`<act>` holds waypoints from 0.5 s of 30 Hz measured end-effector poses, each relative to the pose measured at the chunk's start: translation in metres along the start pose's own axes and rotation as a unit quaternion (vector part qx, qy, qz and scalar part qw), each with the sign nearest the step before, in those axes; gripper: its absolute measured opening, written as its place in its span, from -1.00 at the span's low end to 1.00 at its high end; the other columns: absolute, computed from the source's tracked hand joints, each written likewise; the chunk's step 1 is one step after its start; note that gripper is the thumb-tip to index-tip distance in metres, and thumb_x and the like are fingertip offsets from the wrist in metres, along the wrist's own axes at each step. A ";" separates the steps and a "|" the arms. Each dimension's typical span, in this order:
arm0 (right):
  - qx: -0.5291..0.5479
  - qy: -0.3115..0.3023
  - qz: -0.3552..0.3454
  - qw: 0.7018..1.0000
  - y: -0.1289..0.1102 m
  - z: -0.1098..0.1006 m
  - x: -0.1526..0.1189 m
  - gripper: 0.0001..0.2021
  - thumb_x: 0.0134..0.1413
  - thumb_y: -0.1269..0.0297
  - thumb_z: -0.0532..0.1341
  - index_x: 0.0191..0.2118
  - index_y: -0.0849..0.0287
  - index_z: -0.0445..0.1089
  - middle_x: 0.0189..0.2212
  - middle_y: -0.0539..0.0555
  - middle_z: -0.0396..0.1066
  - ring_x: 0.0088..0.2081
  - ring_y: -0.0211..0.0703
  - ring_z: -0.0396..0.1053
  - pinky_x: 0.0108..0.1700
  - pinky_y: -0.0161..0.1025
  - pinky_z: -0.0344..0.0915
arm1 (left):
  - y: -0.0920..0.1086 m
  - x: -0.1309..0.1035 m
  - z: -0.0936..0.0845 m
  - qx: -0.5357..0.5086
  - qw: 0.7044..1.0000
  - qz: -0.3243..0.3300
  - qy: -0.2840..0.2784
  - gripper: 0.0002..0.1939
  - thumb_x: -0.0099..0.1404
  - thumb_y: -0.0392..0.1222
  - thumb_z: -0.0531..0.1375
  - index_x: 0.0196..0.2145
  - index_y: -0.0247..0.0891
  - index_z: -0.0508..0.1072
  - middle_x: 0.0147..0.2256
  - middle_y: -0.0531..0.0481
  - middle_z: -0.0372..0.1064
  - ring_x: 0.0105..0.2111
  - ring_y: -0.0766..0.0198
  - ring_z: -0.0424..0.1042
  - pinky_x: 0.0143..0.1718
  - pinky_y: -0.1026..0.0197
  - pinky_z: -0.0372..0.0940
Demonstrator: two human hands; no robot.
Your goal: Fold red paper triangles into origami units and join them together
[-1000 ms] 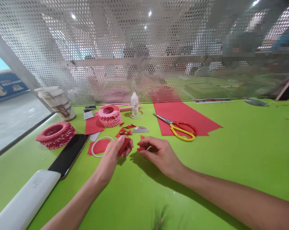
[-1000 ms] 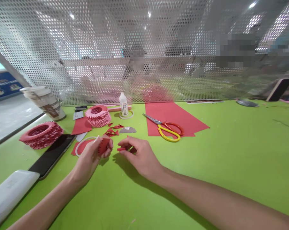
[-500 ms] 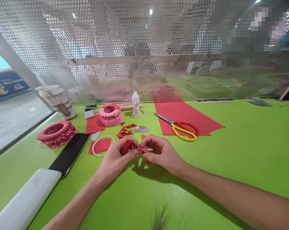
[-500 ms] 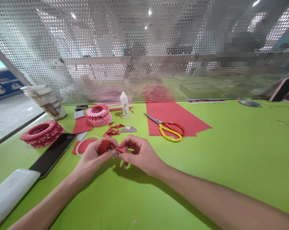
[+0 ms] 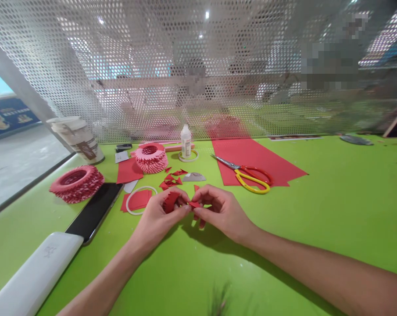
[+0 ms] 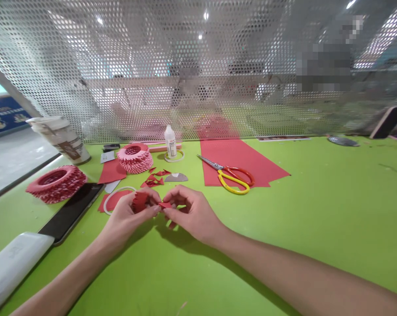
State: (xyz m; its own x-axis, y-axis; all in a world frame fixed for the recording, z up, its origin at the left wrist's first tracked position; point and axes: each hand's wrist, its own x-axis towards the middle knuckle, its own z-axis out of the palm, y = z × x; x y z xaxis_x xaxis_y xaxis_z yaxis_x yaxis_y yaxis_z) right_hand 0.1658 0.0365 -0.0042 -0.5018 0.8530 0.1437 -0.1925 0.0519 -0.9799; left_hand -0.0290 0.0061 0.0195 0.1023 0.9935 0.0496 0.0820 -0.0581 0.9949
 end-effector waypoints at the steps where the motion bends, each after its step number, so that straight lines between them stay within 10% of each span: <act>1: -0.003 -0.001 -0.001 1.000 0.001 0.000 0.000 -0.74 0.18 0.15 0.48 -0.17 0.15 0.47 -0.32 -0.02 0.45 -0.38 -0.27 0.49 -0.40 -0.35 0.56 | -0.001 0.000 0.000 -0.001 1.000 0.000 0.000 -0.78 0.18 -0.15 0.44 -0.28 -0.28 0.53 -0.44 0.05 0.42 -0.43 0.29 0.33 -0.37 0.26 0.19; 15: -0.023 -0.008 -0.024 0.999 0.000 0.001 -0.004 -0.86 0.27 0.25 0.41 -0.15 0.13 0.48 -0.31 -0.04 0.46 -0.38 -0.27 0.46 -0.38 -0.38 0.53 | -0.001 -0.001 0.000 0.000 1.000 -0.003 -0.004 -0.77 0.23 -0.13 0.42 -0.27 -0.30 0.52 -0.45 0.07 0.39 -0.44 0.32 0.28 -0.39 0.27 0.12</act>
State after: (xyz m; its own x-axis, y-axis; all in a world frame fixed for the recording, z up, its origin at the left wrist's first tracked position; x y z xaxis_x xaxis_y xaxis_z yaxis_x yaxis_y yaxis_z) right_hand 0.1671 0.0330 -0.0047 -0.5069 0.8403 0.1923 -0.1774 0.1166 -0.9772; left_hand -0.0288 0.0047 0.0181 0.1100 0.9930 0.0420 0.0823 -0.0512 0.9953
